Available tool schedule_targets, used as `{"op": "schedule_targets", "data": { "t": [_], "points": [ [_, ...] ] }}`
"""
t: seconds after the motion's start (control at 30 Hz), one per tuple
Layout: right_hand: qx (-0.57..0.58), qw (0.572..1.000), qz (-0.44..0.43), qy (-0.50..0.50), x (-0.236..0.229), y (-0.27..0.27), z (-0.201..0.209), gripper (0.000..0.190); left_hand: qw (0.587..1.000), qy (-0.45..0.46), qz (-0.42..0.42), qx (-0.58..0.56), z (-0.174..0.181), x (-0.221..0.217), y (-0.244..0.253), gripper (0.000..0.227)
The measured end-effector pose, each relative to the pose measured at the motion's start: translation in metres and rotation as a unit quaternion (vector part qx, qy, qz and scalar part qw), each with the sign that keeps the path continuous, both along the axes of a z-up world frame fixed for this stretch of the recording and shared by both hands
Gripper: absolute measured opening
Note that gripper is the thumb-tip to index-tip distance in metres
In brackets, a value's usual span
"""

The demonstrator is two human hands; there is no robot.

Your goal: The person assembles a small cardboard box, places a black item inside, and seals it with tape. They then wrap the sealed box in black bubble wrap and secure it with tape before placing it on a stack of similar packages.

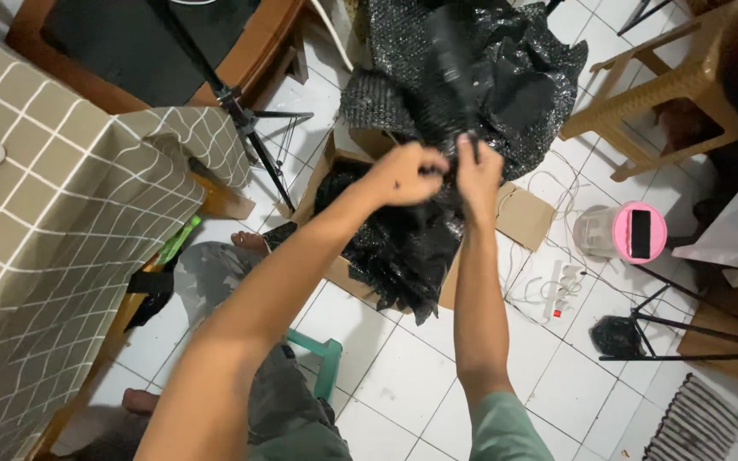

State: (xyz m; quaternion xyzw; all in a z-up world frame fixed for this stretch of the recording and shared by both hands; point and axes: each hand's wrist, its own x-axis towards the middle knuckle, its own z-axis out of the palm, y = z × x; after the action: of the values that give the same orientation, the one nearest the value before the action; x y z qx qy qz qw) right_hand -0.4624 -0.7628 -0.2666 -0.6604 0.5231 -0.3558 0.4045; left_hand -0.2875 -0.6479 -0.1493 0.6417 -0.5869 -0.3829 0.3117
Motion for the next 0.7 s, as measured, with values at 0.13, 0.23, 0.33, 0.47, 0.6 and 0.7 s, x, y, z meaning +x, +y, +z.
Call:
{"op": "schedule_targets", "data": {
  "t": [0.13, 0.23, 0.33, 0.47, 0.6, 0.7],
  "points": [
    [-0.089, 0.990, 0.074, -0.084, 0.000, 0.036, 0.077, 0.046, 0.954, 0.132, 0.234, 0.133, 0.056, 0.014, -0.002, 0.089],
    [-0.080, 0.987, 0.099, -0.099, 0.007, 0.053, 0.093, 0.040, 0.905, 0.225, 0.325, 0.157, 0.025, 0.006, -0.019, 0.081],
    [-0.083, 0.990, 0.085, -0.072, 0.008, 0.042, 0.083, 0.039, 0.904, 0.181, 0.382, 0.061, -0.046, 0.009, -0.052, 0.036],
    [-0.137, 0.984, 0.114, 0.005, 0.016, 0.033, 0.133, 0.031, 0.923, 0.226, 0.310, 0.035, 0.025, 0.020, -0.036, 0.046],
    [-0.064, 0.953, 0.285, 0.079, 0.046, 0.030, 0.122, 0.096, 0.909, 0.400, 0.099, 0.063, 0.058, 0.022, -0.037, 0.050],
    [-0.095, 0.979, 0.149, 0.104, 0.063, -0.020, 0.054, 0.060, 0.918, 0.386, 0.062, 0.058, 0.071, 0.014, -0.036, 0.049]
  ]
}}
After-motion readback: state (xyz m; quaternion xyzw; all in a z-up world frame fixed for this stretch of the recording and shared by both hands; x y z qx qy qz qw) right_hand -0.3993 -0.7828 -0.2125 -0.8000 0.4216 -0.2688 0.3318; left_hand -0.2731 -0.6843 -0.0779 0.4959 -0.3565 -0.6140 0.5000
